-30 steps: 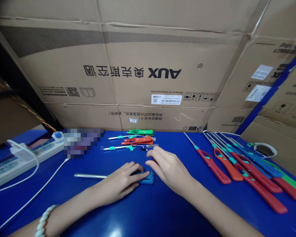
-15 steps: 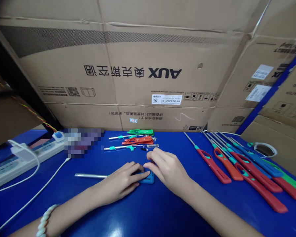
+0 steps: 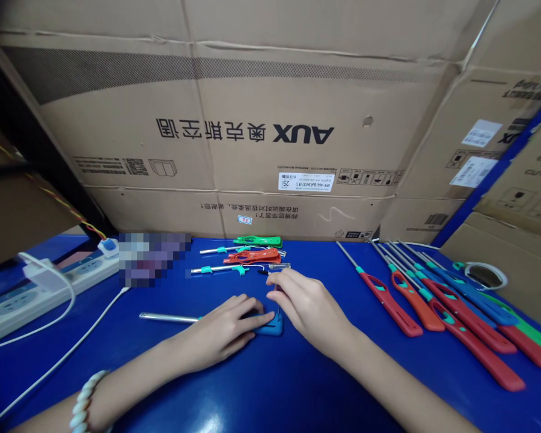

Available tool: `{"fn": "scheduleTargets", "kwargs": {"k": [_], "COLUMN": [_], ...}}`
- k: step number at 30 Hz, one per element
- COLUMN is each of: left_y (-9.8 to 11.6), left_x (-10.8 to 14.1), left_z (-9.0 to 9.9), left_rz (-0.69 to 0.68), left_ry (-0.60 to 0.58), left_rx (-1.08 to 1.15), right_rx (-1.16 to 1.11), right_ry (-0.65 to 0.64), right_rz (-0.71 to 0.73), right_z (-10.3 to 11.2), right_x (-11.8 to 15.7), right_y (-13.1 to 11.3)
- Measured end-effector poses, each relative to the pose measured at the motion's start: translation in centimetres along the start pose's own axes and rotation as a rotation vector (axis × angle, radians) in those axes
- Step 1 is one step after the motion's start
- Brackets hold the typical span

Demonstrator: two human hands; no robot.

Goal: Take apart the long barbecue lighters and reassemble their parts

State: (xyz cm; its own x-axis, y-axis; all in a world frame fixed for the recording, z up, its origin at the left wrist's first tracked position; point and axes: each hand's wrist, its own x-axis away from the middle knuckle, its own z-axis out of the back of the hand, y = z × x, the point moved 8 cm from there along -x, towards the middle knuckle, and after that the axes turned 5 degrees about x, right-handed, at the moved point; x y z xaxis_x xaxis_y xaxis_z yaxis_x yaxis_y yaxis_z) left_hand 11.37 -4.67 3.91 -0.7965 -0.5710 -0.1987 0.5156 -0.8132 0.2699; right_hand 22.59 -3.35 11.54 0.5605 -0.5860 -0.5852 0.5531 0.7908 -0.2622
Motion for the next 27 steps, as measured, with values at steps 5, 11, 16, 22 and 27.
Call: {"fn": "scheduleTargets", "kwargs": {"k": [5, 11, 16, 22, 27], "left_y": [0.3, 0.2, 0.1, 0.0, -1.8], "left_x": [-0.1, 0.0, 0.0, 0.2, 0.8], "left_z": [0.4, 0.3, 0.0, 0.7, 1.8], "left_rz": [-0.005, -0.001, 0.006, 0.006, 0.079], "left_ry": [0.012, 0.008, -0.008, -0.023, -0.051], "left_rx": [0.012, -0.001, -0.007, -0.017, -0.018], "right_rx": [-0.057, -0.157, -0.105, -0.044, -0.045], "right_ry": [-0.131, -0.211, -0.112, -0.089, -0.074], "right_rz": [0.005, -0.012, -0.010, -0.042, -0.075], "right_z": [0.1, 0.3, -0.2, 0.0, 0.3], "right_x": [-0.1, 0.0, -0.1, -0.3, -0.2], "right_y": [-0.4, -0.4, -0.6, -0.3, 0.5]}}
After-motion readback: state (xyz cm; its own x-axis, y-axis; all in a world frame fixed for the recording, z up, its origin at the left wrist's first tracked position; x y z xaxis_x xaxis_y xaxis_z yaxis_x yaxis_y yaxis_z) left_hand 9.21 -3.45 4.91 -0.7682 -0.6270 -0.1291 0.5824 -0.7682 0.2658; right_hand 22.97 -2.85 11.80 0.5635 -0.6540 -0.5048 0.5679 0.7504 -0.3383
